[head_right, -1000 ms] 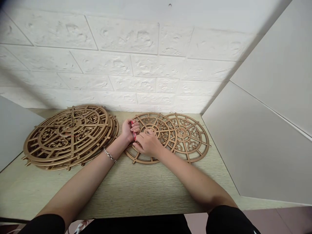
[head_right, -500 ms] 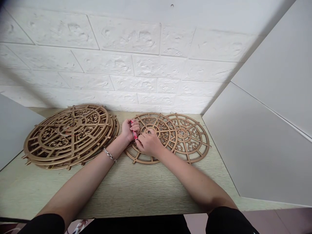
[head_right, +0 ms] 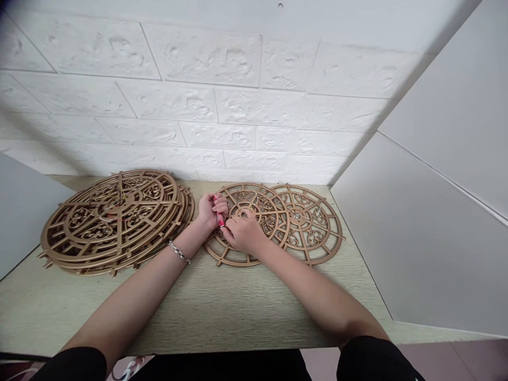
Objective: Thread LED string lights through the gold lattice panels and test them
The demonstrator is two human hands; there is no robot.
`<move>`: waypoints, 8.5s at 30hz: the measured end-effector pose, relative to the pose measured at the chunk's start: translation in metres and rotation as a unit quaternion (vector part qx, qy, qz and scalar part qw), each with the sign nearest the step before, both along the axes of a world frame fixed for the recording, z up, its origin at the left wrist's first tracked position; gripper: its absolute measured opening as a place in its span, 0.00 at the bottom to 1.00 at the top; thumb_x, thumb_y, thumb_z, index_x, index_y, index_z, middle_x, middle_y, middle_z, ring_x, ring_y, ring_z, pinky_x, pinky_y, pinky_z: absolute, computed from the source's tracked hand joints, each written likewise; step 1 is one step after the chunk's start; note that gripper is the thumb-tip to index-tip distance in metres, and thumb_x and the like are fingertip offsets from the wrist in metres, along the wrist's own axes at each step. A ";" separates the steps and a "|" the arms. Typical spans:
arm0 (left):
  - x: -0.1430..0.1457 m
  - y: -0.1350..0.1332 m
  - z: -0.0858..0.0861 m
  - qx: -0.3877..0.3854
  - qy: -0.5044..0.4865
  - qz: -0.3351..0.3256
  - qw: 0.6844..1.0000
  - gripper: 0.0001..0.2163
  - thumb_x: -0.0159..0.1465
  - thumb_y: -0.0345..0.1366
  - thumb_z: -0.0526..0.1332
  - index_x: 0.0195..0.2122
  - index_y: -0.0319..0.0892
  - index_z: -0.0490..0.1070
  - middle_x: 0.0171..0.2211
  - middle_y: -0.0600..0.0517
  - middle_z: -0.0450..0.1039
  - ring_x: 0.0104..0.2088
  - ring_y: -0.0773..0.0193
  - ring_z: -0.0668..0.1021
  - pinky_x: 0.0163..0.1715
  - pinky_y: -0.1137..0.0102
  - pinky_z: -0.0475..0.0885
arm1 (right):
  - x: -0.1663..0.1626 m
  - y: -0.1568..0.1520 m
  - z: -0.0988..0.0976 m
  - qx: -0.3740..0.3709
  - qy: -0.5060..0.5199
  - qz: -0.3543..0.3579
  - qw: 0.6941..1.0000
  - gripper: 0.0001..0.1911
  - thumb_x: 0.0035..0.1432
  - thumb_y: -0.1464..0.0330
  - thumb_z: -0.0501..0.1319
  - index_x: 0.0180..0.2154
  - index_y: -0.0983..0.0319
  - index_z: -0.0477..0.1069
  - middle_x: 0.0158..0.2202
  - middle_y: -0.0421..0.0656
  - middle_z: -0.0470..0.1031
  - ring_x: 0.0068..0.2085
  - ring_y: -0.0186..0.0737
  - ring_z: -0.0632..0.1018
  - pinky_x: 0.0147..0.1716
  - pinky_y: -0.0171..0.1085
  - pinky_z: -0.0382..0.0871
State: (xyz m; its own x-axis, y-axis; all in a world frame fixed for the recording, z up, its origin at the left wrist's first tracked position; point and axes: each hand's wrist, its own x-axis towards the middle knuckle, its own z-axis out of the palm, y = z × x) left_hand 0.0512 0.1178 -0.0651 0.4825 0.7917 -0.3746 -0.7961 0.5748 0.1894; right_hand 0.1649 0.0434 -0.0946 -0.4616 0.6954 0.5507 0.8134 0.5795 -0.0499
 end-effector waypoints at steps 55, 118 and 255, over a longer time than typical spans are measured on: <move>-0.006 -0.003 0.001 0.143 -0.002 -0.156 0.977 0.14 0.57 0.45 0.47 0.20 0.41 0.55 0.19 0.53 0.55 0.16 0.68 0.63 0.16 0.71 0.65 | 0.002 -0.001 0.001 -0.054 0.017 -0.064 0.996 0.10 0.61 0.69 0.49 0.34 0.64 0.67 0.30 0.43 0.74 0.32 0.37 0.72 0.50 0.43 0.50; -0.028 0.025 -0.013 0.196 0.059 -0.315 0.927 0.28 0.58 0.52 0.41 0.29 0.35 0.72 0.33 0.36 0.74 0.31 0.49 0.75 0.22 0.56 0.71 | 0.011 0.003 0.011 -0.143 0.107 -0.076 0.981 0.07 0.59 0.70 0.54 0.32 0.59 0.69 0.38 0.40 0.74 0.43 0.39 0.70 0.56 0.54 0.34; -0.006 0.013 -0.010 0.279 0.211 -0.269 0.897 0.24 0.62 0.54 0.44 0.27 0.38 0.67 0.14 0.57 0.56 0.08 0.76 0.54 0.10 0.78 0.57 | 0.030 0.023 0.004 -0.322 0.524 -0.016 0.789 0.10 0.54 0.61 0.54 0.30 0.62 0.63 0.21 0.36 0.63 0.21 0.31 0.66 0.21 0.32 0.61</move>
